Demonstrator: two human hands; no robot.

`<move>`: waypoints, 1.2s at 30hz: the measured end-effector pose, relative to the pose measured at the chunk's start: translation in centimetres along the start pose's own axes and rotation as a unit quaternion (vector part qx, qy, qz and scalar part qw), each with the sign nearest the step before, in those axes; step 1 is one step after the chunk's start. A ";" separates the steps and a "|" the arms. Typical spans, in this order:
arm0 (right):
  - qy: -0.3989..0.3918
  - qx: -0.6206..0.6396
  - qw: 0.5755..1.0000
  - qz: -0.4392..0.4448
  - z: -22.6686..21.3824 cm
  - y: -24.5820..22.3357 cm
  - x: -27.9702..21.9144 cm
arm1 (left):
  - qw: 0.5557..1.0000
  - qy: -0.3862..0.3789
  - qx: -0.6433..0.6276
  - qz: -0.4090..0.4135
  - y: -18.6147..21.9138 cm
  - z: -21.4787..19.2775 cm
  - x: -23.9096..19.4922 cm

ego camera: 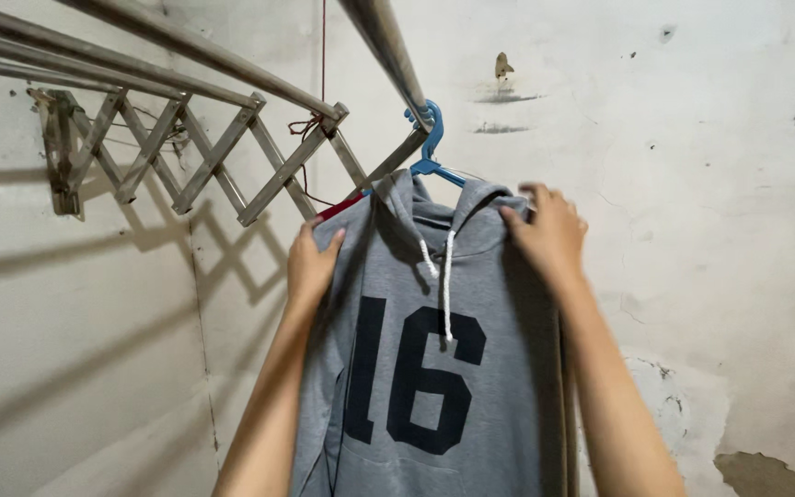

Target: The person picks up a grey hoodie, a dark blue jacket, and a pair of black leggings from a laundry basket, places each item onto a blue plastic hanger, and hangs them onto a metal drying rack.

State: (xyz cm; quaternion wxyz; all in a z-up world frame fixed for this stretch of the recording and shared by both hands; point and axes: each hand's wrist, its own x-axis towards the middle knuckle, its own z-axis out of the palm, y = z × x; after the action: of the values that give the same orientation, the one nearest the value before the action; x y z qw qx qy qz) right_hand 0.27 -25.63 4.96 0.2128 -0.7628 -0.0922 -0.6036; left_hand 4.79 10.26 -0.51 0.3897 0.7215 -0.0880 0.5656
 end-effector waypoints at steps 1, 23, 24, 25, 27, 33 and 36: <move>-0.084 0.078 0.991 0.062 -0.3 1.5 0.6 | 1.000 0.012 -0.023 -0.003 -0.5 -0.4 -0.2; -0.042 0.382 0.923 0.033 5.9 8.2 0.3 | 0.997 0.004 -0.059 0.048 -0.2 -5.0 -1.5; -0.054 0.410 0.909 0.051 5.9 8.9 0.1 | 0.993 0.002 -0.066 0.098 0.4 -4.5 -1.3; -0.067 0.438 0.894 0.070 5.9 9.5 -0.1 | 0.993 -0.002 -0.046 0.109 0.9 -4.0 -1.2; -0.078 0.441 0.886 0.118 5.9 10.8 -0.8 | 0.991 -0.012 -0.006 0.132 1.6 -3.3 -0.8; -0.062 0.378 0.911 0.150 5.8 13.2 -2.1 | 0.991 -0.022 -0.008 0.133 1.7 -3.4 0.0; -0.034 0.323 0.934 0.150 5.6 12.7 -1.9 | 0.993 -0.032 -0.017 0.115 1.8 -3.5 -0.1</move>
State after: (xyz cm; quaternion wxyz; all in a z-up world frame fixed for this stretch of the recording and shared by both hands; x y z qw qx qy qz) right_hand 9.76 -34.32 -0.63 0.5322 -0.6778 -0.1741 -0.4765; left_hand 1.07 11.31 0.46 0.3312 0.7177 -0.1924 0.5815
